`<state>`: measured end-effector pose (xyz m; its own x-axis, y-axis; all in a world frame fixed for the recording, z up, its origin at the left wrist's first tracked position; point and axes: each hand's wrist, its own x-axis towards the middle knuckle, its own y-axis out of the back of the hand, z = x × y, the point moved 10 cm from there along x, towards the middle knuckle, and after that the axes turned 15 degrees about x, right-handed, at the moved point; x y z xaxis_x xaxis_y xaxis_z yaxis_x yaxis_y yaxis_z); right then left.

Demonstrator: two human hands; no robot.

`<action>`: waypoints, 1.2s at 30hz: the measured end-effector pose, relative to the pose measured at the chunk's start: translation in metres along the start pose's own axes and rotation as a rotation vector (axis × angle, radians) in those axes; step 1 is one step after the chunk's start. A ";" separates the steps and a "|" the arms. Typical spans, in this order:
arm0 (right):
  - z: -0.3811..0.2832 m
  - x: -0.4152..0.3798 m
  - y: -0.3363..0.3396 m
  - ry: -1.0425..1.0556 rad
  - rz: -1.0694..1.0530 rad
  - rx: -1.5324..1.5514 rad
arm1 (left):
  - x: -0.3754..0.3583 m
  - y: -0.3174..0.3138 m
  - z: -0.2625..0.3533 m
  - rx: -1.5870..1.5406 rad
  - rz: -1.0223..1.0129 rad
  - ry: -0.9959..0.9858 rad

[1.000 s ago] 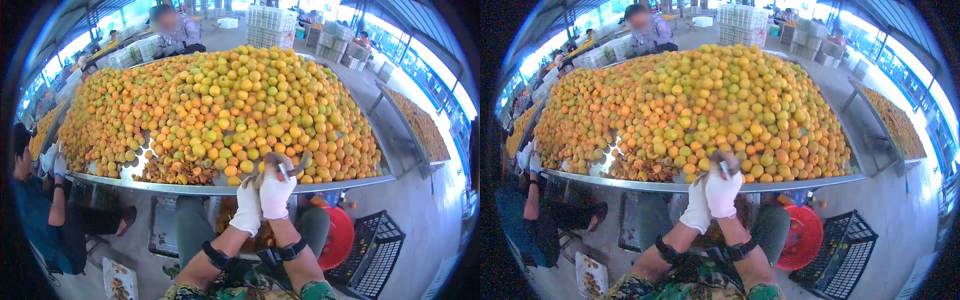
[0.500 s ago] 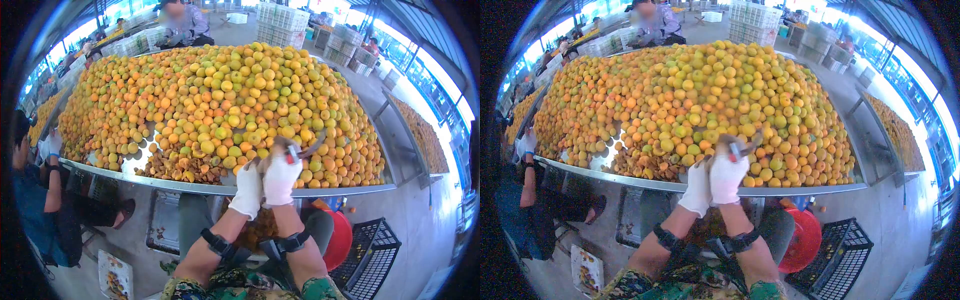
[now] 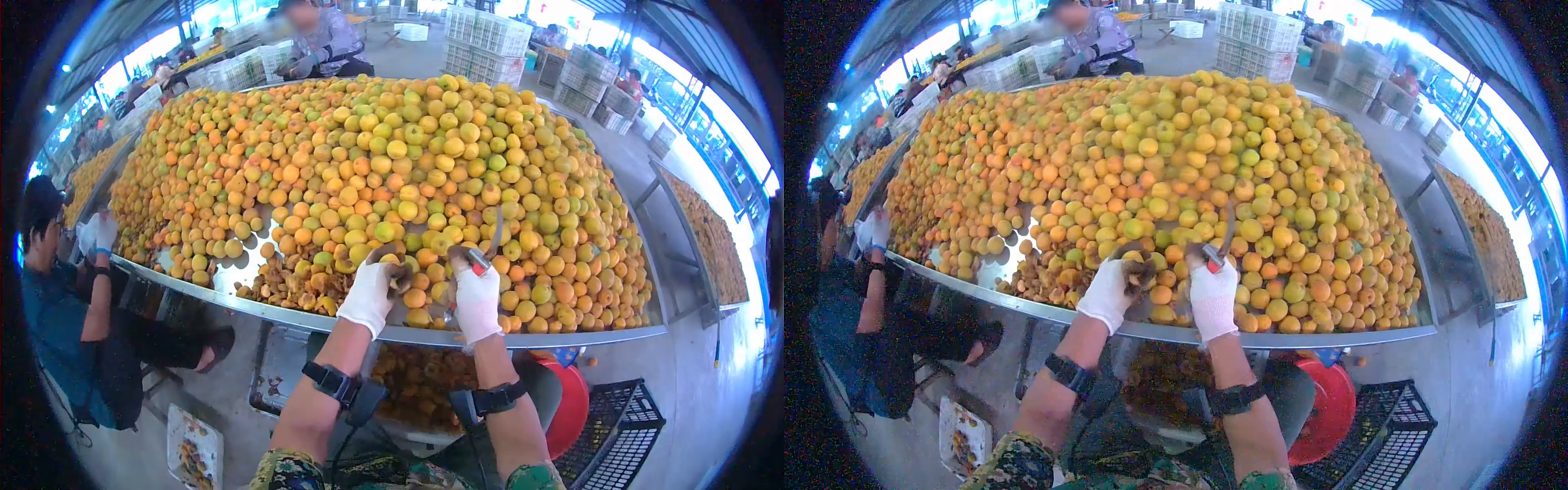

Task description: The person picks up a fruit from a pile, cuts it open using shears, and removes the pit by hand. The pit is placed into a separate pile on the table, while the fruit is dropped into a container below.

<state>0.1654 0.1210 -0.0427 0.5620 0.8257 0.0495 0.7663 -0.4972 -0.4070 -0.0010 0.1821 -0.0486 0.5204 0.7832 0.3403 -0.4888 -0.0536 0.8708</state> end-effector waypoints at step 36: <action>-0.010 -0.099 0.055 0.077 0.181 -0.048 | -0.062 0.032 0.100 -0.129 0.304 0.095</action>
<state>0.1553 0.0086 -0.0607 0.7127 0.6997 0.0493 0.6633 -0.6494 -0.3719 0.0210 0.0696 -0.0062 0.2727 0.7981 0.5374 -0.6989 -0.2195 0.6807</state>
